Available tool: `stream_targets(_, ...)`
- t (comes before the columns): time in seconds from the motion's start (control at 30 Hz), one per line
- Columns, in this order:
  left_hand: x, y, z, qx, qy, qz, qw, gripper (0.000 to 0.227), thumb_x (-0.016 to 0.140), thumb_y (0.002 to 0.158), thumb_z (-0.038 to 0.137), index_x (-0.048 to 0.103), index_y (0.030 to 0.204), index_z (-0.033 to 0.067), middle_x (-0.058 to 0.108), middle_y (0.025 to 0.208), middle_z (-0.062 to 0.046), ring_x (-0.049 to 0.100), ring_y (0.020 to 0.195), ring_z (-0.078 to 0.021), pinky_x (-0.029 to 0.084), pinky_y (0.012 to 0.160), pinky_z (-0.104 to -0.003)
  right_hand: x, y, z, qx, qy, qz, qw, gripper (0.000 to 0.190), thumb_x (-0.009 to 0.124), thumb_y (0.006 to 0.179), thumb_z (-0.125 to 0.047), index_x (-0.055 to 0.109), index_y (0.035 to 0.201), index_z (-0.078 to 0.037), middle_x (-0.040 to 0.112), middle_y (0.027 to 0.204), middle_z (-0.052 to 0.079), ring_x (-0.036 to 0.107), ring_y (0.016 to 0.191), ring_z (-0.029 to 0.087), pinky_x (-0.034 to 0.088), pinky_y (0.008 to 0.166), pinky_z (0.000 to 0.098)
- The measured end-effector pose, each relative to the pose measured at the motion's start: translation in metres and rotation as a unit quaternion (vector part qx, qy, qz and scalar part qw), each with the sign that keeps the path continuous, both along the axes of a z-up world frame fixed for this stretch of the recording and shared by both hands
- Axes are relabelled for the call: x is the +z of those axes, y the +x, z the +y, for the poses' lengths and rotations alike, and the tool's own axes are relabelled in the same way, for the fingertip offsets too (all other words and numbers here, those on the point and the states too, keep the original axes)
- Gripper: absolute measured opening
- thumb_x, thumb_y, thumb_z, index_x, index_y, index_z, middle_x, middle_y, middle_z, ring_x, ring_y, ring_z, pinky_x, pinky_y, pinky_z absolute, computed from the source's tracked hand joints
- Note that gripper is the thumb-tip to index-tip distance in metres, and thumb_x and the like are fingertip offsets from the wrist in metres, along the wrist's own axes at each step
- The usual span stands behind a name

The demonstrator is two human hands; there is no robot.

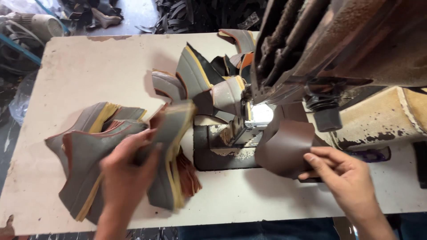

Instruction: Stitching together leather shoe upper components using an industrial sewing machine.

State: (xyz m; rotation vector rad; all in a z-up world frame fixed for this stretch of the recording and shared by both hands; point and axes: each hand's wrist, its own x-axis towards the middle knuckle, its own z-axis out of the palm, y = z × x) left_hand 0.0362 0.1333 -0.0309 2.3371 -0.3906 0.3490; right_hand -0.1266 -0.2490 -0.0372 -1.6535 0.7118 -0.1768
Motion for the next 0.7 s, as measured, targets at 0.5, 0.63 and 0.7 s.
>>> stream_targets(0.5,0.038,-0.065,-0.008,-0.161,-0.572,0.319,0.738,0.044,0.066,0.093,0.004,0.06,0.134,-0.009,0.074,0.116,-0.024,0.073,0.108,-0.0261,0.055,0.097,-0.037,0.025,0.033,0.105,0.072,0.062,-0.051,0.994,0.023,0.069,0.091,-0.004,0.073,0.111,0.007,0.081,0.089,0.013,0.079,0.08,0.02,0.06,0.072,0.0293)
stream_targets(0.63,0.025,-0.06,-0.023,-0.166,-0.517,0.294,0.786,0.033,0.068,0.094,0.001,0.07,0.125,-0.0096,0.067,0.122,-0.017,0.069,0.11,-0.0197,0.052,0.097,-0.032,0.031,0.035,0.114,0.119,0.166,-0.072,0.976,0.023,0.065,0.092,-0.006,0.071,0.11,0.009,0.081,0.092,0.011,0.08,0.083,0.017,0.062,0.077,0.0295)
stream_targets(0.7,0.017,-0.064,-0.048,-0.142,-0.479,0.297,0.813,0.029,0.072,0.093,0.001,0.074,0.12,-0.0087,0.066,0.124,-0.012,0.066,0.11,-0.016,0.051,0.095,-0.029,0.033,0.034,0.122,0.162,0.153,-0.074,0.972,0.022,0.066,0.094,-0.005,0.072,0.11,0.008,0.077,0.093,0.008,0.073,0.084,0.013,0.058,0.076,0.0271)
